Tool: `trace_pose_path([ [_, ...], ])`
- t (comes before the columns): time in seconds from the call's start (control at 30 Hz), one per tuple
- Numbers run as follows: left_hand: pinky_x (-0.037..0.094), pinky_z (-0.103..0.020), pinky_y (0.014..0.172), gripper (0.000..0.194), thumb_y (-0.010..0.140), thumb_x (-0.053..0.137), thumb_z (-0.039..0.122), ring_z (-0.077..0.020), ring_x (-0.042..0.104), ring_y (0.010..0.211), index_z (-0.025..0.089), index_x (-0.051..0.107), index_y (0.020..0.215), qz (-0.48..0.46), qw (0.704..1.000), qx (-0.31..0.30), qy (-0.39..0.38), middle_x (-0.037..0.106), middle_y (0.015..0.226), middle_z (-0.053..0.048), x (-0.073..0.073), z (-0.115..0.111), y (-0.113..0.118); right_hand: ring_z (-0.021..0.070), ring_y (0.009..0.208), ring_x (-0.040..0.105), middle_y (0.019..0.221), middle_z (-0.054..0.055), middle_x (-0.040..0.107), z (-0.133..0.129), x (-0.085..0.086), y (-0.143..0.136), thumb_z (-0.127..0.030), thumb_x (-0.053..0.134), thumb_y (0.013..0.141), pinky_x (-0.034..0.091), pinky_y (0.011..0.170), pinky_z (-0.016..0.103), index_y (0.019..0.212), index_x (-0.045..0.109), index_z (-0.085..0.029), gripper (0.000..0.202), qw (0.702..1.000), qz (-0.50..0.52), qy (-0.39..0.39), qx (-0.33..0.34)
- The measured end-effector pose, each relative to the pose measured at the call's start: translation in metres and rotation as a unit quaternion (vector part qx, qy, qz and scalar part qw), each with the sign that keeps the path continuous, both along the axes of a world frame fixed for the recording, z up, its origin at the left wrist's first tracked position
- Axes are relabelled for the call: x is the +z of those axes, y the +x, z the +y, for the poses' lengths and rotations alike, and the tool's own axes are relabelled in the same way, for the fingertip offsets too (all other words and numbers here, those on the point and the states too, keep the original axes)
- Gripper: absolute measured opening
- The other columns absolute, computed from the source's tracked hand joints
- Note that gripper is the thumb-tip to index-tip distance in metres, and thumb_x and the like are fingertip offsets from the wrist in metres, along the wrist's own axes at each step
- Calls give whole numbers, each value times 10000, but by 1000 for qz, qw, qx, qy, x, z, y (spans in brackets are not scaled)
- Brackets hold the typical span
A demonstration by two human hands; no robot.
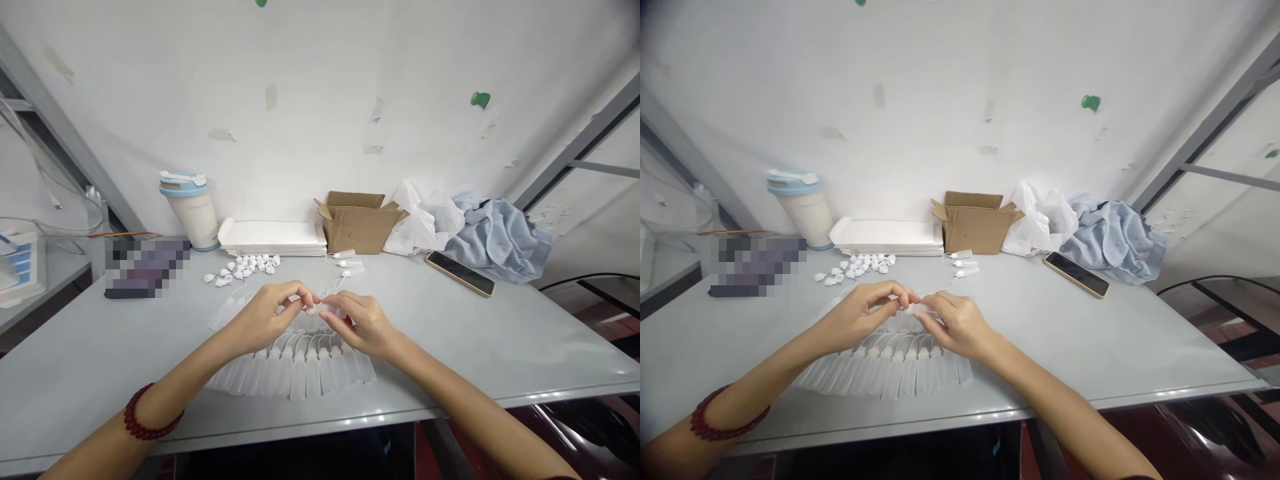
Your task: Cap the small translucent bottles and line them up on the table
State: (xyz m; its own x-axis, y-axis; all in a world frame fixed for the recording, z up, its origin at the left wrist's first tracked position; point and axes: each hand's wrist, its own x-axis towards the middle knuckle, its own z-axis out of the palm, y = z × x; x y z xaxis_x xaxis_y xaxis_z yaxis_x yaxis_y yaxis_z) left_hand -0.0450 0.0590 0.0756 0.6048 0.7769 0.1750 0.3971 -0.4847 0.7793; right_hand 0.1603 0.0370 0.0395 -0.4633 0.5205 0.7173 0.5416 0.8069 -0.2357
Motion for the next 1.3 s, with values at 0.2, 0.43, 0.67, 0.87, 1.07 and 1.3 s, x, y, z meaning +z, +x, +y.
trace_pose_path([
  [0.2, 494, -289, 707, 258, 920, 403, 337, -183, 617, 846, 214, 626, 960, 11, 999, 19, -25, 668, 977, -25, 0, 0, 1, 96, 495, 473, 672, 24, 581, -1, 1, 0, -259, 462, 943, 399, 485, 210, 1012, 587, -136, 189, 1000, 18, -25, -2],
  [0.43, 490, -278, 679, 413, 942, 350, 418, -164, 587, 722, 183, 640, 766, 17, 996, -26, -81, 650, 761, -18, 4, 3, 0, 110, 537, 497, 693, 33, 582, -1, 1, 0, -249, 479, 937, 406, 460, 210, 1025, 566, -148, 160, 999, 45, -3, -5],
  [0.67, 495, -261, 702, 353, 921, 432, 433, -150, 611, 738, 197, 679, 835, -3, 992, -41, -116, 706, 860, -22, 4, 3, -1, 118, 544, 501, 687, 30, 559, -1, 2, 0, -241, 467, 941, 407, 463, 215, 1041, 555, -146, 164, 999, 52, 5, -3],
  [0.87, 491, -282, 718, 305, 897, 492, 431, -173, 621, 778, 209, 698, 860, -24, 997, -15, -70, 703, 846, -18, 6, -1, 0, 115, 526, 503, 649, 9, 553, -2, 4, 1, -269, 420, 960, 411, 484, 219, 1034, 562, -158, 195, 998, 46, -35, -6],
  [1.07, 478, -294, 778, 213, 893, 518, 356, -174, 608, 845, 202, 666, 892, -29, 999, -2, -13, 685, 901, -18, 3, -6, 3, 104, 524, 502, 656, 22, 604, -4, 10, 1, -304, 424, 954, 406, 500, 216, 936, 619, -139, 256, 986, 89, -143, -6],
  [1.3, 490, -303, 761, 169, 854, 555, 331, -182, 606, 834, 200, 641, 916, -26, 998, 25, 49, 686, 930, -29, -1, -6, 6, 80, 471, 410, 562, -18, 511, -2, 13, -1, -407, 432, 940, 329, 440, 201, 852, 658, -127, 370, 946, 152, -287, -3],
])
